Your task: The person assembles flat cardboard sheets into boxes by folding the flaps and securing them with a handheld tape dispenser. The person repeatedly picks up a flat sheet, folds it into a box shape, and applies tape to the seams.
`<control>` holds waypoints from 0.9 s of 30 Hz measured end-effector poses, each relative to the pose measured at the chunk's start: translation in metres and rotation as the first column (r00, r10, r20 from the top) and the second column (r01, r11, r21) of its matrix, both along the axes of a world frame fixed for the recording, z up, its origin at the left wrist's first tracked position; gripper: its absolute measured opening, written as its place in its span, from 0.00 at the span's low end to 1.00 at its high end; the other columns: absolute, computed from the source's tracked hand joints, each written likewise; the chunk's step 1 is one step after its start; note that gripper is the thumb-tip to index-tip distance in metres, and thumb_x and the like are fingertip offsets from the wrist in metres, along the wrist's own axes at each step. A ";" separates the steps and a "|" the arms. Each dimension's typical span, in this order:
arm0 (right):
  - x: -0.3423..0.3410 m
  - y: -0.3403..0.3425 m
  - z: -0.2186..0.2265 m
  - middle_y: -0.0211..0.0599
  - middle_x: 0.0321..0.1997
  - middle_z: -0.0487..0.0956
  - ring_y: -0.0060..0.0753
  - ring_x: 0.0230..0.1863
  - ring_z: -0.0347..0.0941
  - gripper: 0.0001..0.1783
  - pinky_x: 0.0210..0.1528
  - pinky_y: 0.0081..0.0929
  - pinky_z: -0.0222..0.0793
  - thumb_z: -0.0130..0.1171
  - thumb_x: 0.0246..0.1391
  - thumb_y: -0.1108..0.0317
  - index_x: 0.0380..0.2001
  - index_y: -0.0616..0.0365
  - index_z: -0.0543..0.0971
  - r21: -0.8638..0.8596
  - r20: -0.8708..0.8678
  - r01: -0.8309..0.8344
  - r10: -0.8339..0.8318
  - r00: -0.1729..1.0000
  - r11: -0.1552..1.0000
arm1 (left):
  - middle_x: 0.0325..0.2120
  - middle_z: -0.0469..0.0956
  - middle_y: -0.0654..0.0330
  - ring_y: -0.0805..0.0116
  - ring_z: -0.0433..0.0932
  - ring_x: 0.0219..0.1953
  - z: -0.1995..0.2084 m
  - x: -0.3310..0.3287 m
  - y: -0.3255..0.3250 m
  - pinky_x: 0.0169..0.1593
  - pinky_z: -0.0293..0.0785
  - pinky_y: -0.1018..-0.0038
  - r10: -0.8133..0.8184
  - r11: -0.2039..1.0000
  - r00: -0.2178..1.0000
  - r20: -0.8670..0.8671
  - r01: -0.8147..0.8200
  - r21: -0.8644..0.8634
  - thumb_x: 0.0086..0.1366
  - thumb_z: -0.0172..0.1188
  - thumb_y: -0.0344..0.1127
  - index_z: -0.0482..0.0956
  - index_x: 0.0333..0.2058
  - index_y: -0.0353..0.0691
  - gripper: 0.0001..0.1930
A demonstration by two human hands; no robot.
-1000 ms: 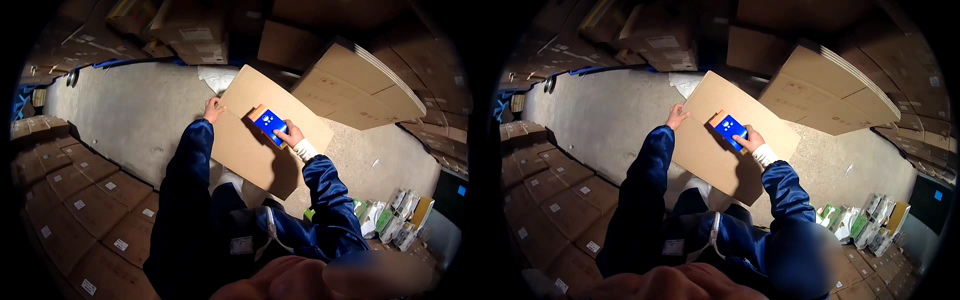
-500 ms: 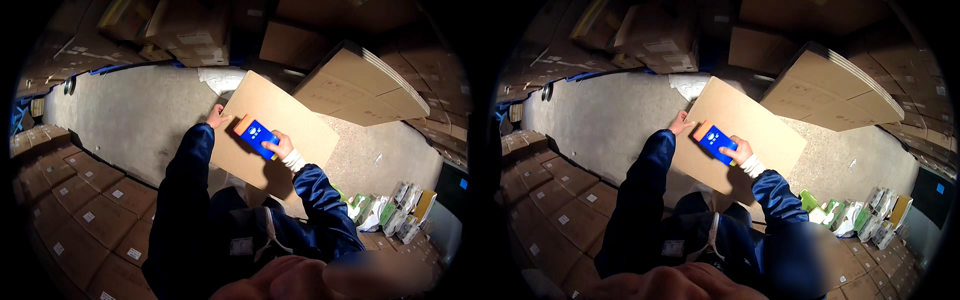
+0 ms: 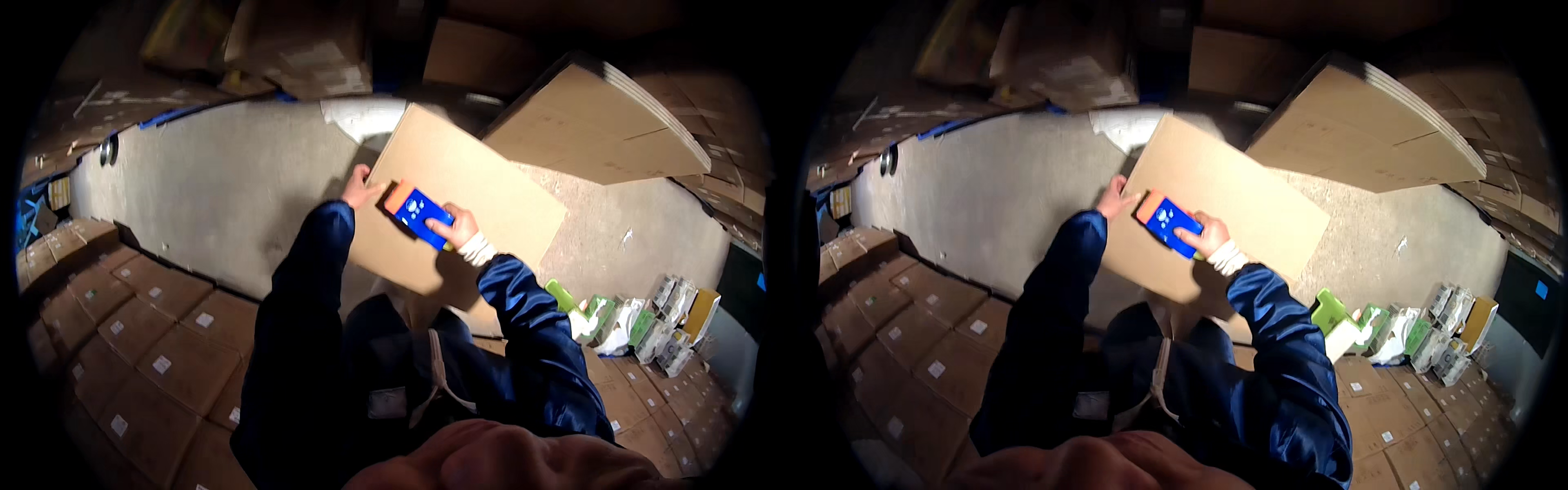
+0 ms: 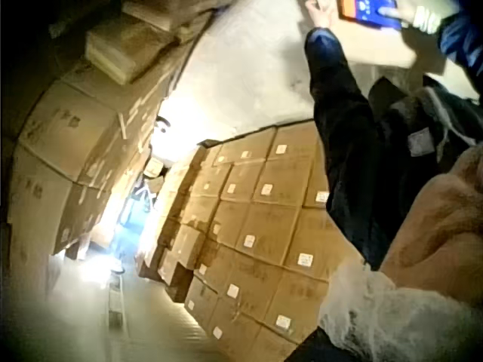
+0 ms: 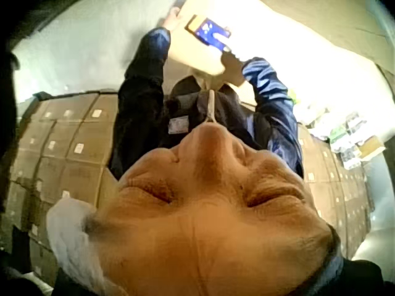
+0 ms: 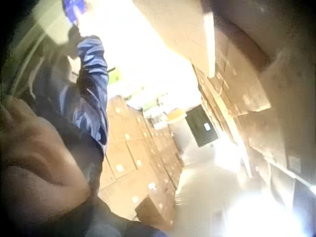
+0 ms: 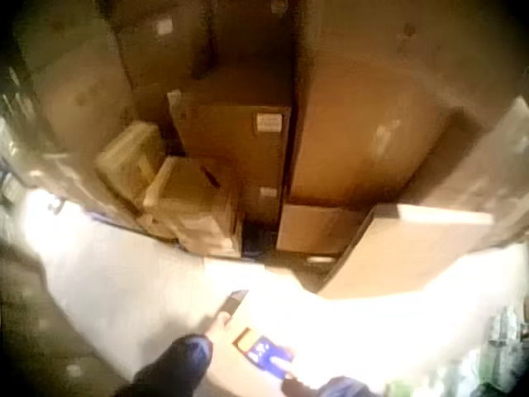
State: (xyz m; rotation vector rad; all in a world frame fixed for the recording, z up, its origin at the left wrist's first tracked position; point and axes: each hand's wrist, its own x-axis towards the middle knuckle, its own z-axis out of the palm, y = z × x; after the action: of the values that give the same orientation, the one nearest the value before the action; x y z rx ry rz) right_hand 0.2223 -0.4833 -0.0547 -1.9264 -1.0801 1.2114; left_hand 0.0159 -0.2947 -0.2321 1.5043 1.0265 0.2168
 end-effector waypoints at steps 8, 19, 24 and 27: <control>0.003 0.014 -0.013 0.44 0.18 0.74 0.38 0.21 0.74 0.24 0.26 0.29 0.69 0.62 0.38 0.50 0.26 0.62 0.74 0.050 0.047 0.063 -0.065 0.997 0.997 | 0.37 0.70 0.52 0.59 0.71 0.41 0.022 0.009 -0.009 0.44 0.65 0.69 0.063 0.989 0.997 -0.039 -0.057 0.133 0.48 0.64 0.40 0.62 0.42 0.38 0.26; -0.002 0.007 -0.004 0.43 0.20 0.75 0.32 0.21 0.73 0.23 0.26 0.27 0.68 0.62 0.39 0.51 0.28 0.62 0.73 -0.003 -0.017 -0.025 0.025 1.000 1.000 | 0.37 0.70 0.52 0.55 0.69 0.41 0.071 0.018 -0.034 0.47 0.63 0.67 0.291 0.835 0.908 -0.301 -0.087 0.543 0.45 0.65 0.46 0.66 0.43 0.40 0.28; 0.000 0.004 -0.004 0.41 0.19 0.74 0.30 0.22 0.72 0.23 0.27 0.26 0.68 0.63 0.38 0.52 0.28 0.62 0.73 0.046 0.005 -0.039 0.039 0.999 0.998 | 0.29 0.75 0.53 0.58 0.74 0.29 0.115 0.016 -0.035 0.30 0.71 0.66 0.034 0.999 0.979 -0.200 -0.030 0.028 0.59 0.51 0.48 0.73 0.32 0.40 0.16; 0.001 0.005 -0.005 0.40 0.18 0.74 0.29 0.22 0.72 0.23 0.27 0.26 0.68 0.63 0.38 0.52 0.28 0.62 0.73 0.013 -0.018 -0.042 0.042 0.999 0.999 | 0.44 0.71 0.59 0.68 0.70 0.45 0.125 0.015 -0.036 0.49 0.67 0.68 0.216 0.252 0.974 -0.072 -0.127 -0.959 0.62 0.42 0.56 0.66 0.47 0.39 0.26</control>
State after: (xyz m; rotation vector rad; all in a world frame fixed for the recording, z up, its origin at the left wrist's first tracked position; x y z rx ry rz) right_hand 0.2234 -0.4783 -0.0593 -1.8885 -1.1212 1.2392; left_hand 0.0305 -0.3308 -0.1070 0.2025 0.9500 -0.2151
